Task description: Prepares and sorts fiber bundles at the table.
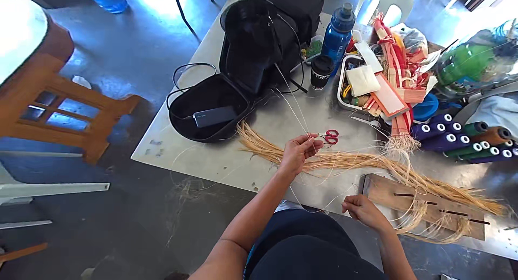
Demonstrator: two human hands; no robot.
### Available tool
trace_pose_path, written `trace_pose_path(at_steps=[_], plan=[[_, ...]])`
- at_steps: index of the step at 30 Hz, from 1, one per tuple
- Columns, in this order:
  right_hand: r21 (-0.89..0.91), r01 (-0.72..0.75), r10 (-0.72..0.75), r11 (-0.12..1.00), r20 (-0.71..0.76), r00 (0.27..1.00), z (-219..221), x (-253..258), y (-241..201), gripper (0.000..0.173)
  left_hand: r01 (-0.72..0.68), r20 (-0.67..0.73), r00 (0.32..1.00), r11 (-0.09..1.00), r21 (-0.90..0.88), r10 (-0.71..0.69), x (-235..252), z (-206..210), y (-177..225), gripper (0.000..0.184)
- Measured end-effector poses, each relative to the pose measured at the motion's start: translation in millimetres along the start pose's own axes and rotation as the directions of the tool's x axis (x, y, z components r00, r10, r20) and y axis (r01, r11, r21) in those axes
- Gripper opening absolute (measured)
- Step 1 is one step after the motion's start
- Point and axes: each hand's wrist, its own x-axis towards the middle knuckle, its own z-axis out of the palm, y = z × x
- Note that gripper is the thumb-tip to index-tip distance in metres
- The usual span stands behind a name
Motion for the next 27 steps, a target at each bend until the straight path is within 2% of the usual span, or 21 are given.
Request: trace_pose_path(at_steps=[2, 4, 5, 7, 9, 13, 16, 22, 27], plan=[[-0.141, -0.02, 0.016, 0.99, -0.029, 0.999, -3, -5, -6, 0.023, 0.012, 0.008, 1.0, 1.0, 0.014, -0.012, -2, 2, -1, 0.017], [-0.242, 0.018, -0.055, 0.97, -0.147, 0.988, -4, -10, -19, 0.038, 0.022, 0.027, 0.999, 1.0, 0.019, -0.022, -5, 5, -5, 0.017], [-0.256, 0.076, -0.139, 0.964, -0.236, 0.962, -3, -11, -24, 0.044, 0.026, 0.036, 0.999, 0.999, 0.024, -0.027, -7, 7, -6, 0.018], [-0.235, 0.242, -0.321, 0.942, -0.407, 0.855, 2, -4, -31, 0.044, 0.036, 0.048, 0.998, 0.999, 0.032, -0.037, -12, 13, -9, 0.018], [-0.13, 0.36, -0.377, 0.924, -0.471, 0.797, 7, 6, -43, 0.039, 0.037, 0.067, 0.997, 0.999, 0.03, -0.039, -17, 19, -13, 0.018], [0.072, 0.437, -0.354, 0.897, -0.476, 0.805, 20, 26, -65, 0.026, 0.035, 0.102, 0.994, 0.999, 0.024, -0.038, -22, 25, -25, 0.019], [0.164, 0.469, -0.33, 0.868, -0.514, 0.792, 26, 39, -64, 0.012, 0.019, 0.107, 0.994, 0.999, 0.05, -0.024, -23, 26, -32, 0.019], [0.153, 0.476, -0.32, 0.866, -0.561, 0.763, 15, 39, -56, 0.016, -0.042, 0.03, 0.999, 0.983, 0.176, 0.037, -15, 12, -32, 0.021], [0.239, 0.461, -0.254, 0.855, -0.582, 0.772, 8, 40, -51, 0.017, -0.085, -0.022, 0.995, 0.955, 0.283, 0.095, -10, -8, -28, 0.021]])
